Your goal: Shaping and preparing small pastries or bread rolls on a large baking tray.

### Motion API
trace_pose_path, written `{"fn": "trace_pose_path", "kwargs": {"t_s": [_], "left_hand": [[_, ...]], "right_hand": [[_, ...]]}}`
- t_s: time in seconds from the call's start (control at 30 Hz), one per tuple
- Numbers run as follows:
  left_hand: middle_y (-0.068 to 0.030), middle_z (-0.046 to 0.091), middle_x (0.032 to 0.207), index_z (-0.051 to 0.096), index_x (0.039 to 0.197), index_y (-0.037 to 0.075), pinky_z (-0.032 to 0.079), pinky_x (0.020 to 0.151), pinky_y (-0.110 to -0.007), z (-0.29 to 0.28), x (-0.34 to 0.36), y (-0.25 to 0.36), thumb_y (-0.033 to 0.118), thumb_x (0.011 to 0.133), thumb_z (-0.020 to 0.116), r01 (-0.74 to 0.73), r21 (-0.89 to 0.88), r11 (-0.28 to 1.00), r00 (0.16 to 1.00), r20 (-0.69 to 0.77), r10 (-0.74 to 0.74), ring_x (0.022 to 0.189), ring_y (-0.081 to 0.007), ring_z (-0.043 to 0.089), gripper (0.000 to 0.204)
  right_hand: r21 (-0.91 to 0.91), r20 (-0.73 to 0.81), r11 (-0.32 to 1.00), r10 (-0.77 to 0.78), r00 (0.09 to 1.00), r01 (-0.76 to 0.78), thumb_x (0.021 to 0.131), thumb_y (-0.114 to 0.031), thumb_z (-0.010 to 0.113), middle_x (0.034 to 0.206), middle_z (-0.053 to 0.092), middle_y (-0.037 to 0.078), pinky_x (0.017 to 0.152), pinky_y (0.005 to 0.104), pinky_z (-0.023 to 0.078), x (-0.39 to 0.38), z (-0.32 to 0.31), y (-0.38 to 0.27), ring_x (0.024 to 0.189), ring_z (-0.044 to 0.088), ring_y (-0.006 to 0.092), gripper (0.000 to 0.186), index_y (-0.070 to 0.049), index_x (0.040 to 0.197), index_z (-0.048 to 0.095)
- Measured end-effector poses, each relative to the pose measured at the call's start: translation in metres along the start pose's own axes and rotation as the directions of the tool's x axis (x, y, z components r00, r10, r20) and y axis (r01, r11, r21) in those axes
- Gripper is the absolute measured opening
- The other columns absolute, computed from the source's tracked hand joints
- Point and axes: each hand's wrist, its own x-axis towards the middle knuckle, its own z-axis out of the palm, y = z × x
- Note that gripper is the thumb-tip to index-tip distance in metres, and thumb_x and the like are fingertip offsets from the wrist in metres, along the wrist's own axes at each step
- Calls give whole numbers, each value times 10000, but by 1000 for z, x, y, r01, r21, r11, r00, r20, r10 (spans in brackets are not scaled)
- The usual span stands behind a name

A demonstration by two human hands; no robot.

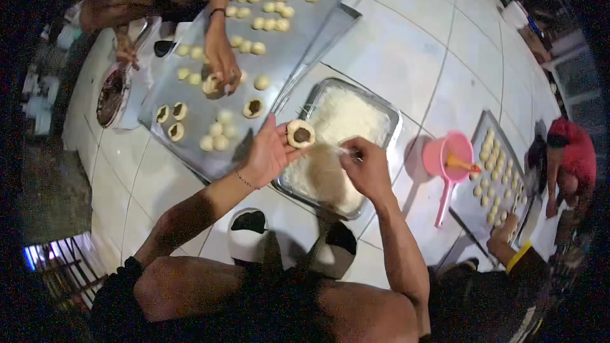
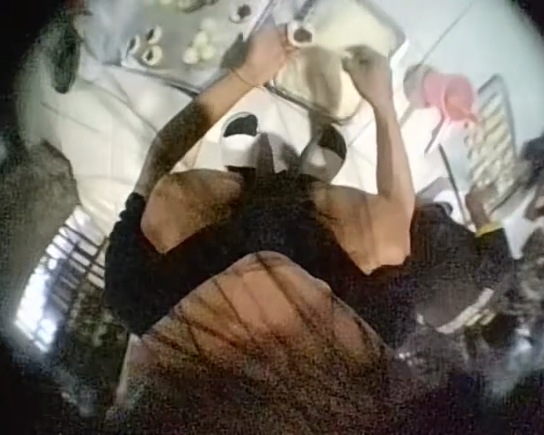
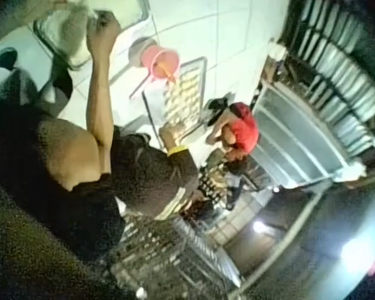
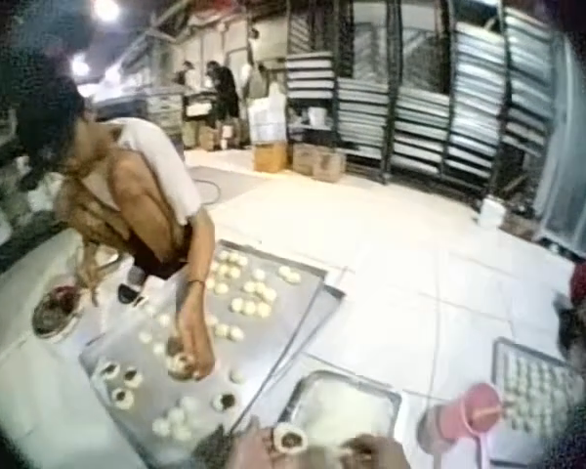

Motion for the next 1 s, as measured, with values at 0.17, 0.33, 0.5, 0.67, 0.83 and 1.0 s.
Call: {"fn": "trace_pose_path", "kwargs": {"t_s": [0.17, 0.33, 0.5, 0.67, 0.83, 1.0], "left_hand": [[-135, 593, 1159, 432, 1322, -4, 516, 876, -308, 10, 6, -26, 311, 986, 482, -80, 154, 985, 994, 84, 68, 985, -190, 611, 464], [-102, 587, 1153, 433, 1347, 17, 504, 771, -238, 13, 2, -28, 123, 977, 501, -130, 365, 922, 988, 122, 91, 922, -129, 593, 391], [-74, 606, 1086, 447, 1360, 33, 464, 642, -198, 23, -9, -15, 6, 946, 495, -105, 405, 908, 992, 104, 68, 815, -90, 571, 418], [-63, 649, 910, 442, 1387, 52, 440, 534, -224, 43, -16, 0, -25, 893, 498, -118, 589, 800, 992, 107, 67, 676, -90, 565, 503], [-153, 699, 843, 335, 1458, 34, 479, 589, -389, 54, -37, 12, -70, 759, 453, -392, 916, -84, 887, 401, 230, 623, -253, 620, 717], [-177, 612, 1223, 388, 1427, 44, 481, 717, -403, 52, -51, 13, -45, 795, 477, -716, 690, 106, 628, 571, 528, 859, -261, 644, 644]], "right_hand": [[92, -95, 964, -243, 966, 251, 775, -1, 604, 902, 653, 133, 654, 267, 502, -3, 23, -52, 751, 603, 174, 225, 43, 987, 663], [-232, -153, 874, -465, 872, 426, 780, 19, 635, 966, 643, 125, 648, 274, 499, -11, 34, -54, 785, 612, 205, 269, 18, 1047, 663], [320, -119, 890, -303, 945, 326, 774, 44, 656, 993, 631, 110, 642, 283, 492, -16, 26, -39, 816, 605, 223, 276, -10, 1044, 672], [384, -131, 856, -321, 938, 346, 759, 77, 665, 995, 623, 93, 651, 284, 485, -26, 18, -28, 838, 592, 216, 285, -36, 1021, 673], [-133, -242, 690, -719, 652, 711, 717, 120, 679, 944, 627, 69, 647, 274, 479, -18, 28, -47, 805, 578, 177, 294, -48, 958, 672], [-83, -197, 783, -620, 760, 617, 731, 94, 684, 945, 608, 99, 664, 269, 487, -19, 28, -68, 800, 575, 201, 222, -18, 921, 667]]}}
